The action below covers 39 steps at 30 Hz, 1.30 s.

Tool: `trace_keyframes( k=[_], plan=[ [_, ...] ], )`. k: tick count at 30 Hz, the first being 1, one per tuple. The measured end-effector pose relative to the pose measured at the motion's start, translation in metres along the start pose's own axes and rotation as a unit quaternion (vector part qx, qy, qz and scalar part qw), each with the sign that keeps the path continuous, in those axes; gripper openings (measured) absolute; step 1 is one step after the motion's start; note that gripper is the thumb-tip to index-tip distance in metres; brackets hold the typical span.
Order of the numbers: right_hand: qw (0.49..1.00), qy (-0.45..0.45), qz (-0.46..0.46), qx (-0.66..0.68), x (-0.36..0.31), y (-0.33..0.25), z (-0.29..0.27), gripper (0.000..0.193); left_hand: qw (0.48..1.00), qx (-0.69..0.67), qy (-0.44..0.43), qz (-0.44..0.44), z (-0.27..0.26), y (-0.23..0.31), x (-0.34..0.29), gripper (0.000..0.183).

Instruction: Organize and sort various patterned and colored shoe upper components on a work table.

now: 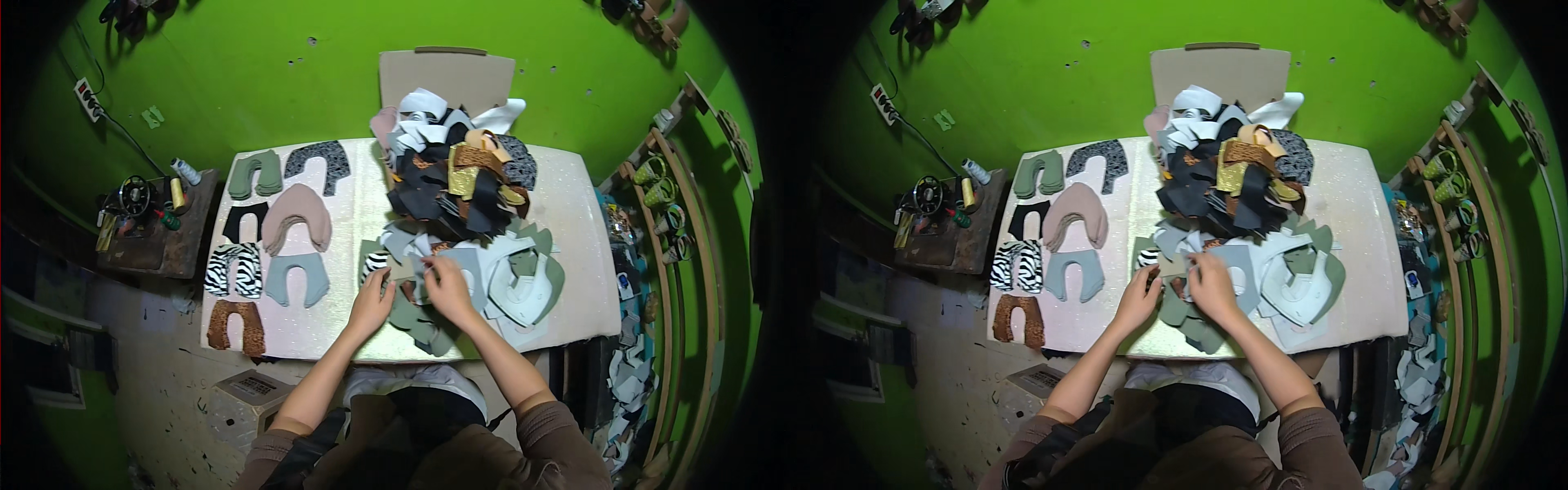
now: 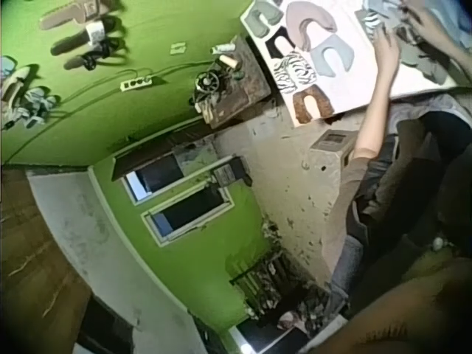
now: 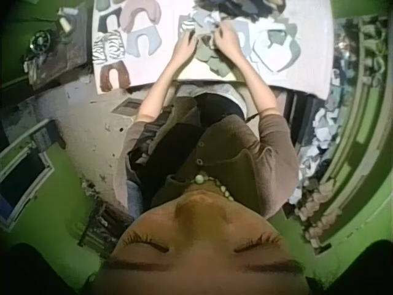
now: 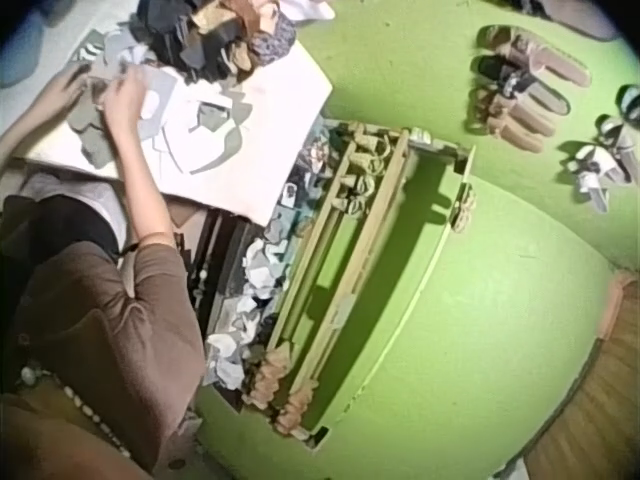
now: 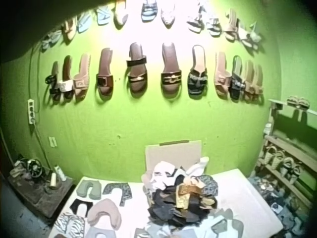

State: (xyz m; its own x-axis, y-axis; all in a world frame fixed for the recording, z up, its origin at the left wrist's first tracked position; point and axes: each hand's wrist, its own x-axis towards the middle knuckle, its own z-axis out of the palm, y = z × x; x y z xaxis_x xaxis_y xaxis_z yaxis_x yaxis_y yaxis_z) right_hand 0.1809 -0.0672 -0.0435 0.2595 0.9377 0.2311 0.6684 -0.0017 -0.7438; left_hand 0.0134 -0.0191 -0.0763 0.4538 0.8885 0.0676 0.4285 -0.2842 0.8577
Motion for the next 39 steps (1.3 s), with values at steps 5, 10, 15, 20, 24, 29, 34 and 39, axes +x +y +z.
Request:
trace_keyframes(
  k=[5, 10, 15, 20, 24, 29, 34, 39],
  plan=[
    [0.967, 0.097, 0.055, -0.228, -0.009, 0.064, -0.038, 0.032, 0.998, 0.006, -0.056, 0.042, 0.043, 0.031, 0.015, 0.033],
    [0.969, 0.038, 0.143, -0.198, -0.019, 0.086, -0.039, 0.040, 0.995, -0.013, -0.083, 0.056, 0.064, 0.046, 0.017, 0.034],
    [0.980, 0.032, 0.157, -0.121, -0.015, 0.081, -0.054, 0.031, 0.995, 0.019, -0.069, 0.070, 0.059, 0.058, 0.025, 0.037],
    [0.994, -0.108, 0.032, 0.015, 0.000, 0.054, -0.081, 0.021, 0.984, 0.039, -0.049, 0.165, 0.043, 0.069, 0.042, 0.052],
    [0.971, -0.203, -0.045, 0.121, 0.017, 0.029, -0.096, 0.021, 0.975, -0.084, -0.127, 0.159, 0.027, 0.076, 0.056, 0.048],
    [0.961, -0.244, -0.022, 0.130, 0.042, 0.014, -0.105, 0.023, 0.952, -0.220, -0.211, -0.018, 0.007, 0.074, 0.058, 0.025],
    [0.978, -0.202, -0.035, 0.040, 0.039, 0.029, -0.095, 0.025, 0.944, -0.284, -0.144, -0.089, -0.015, 0.066, 0.053, 0.029],
    [0.960, -0.264, -0.036, -0.088, 0.008, 0.049, -0.065, 0.028, 0.878, -0.465, -0.010, -0.115, -0.031, 0.056, 0.049, 0.024]
  ],
)
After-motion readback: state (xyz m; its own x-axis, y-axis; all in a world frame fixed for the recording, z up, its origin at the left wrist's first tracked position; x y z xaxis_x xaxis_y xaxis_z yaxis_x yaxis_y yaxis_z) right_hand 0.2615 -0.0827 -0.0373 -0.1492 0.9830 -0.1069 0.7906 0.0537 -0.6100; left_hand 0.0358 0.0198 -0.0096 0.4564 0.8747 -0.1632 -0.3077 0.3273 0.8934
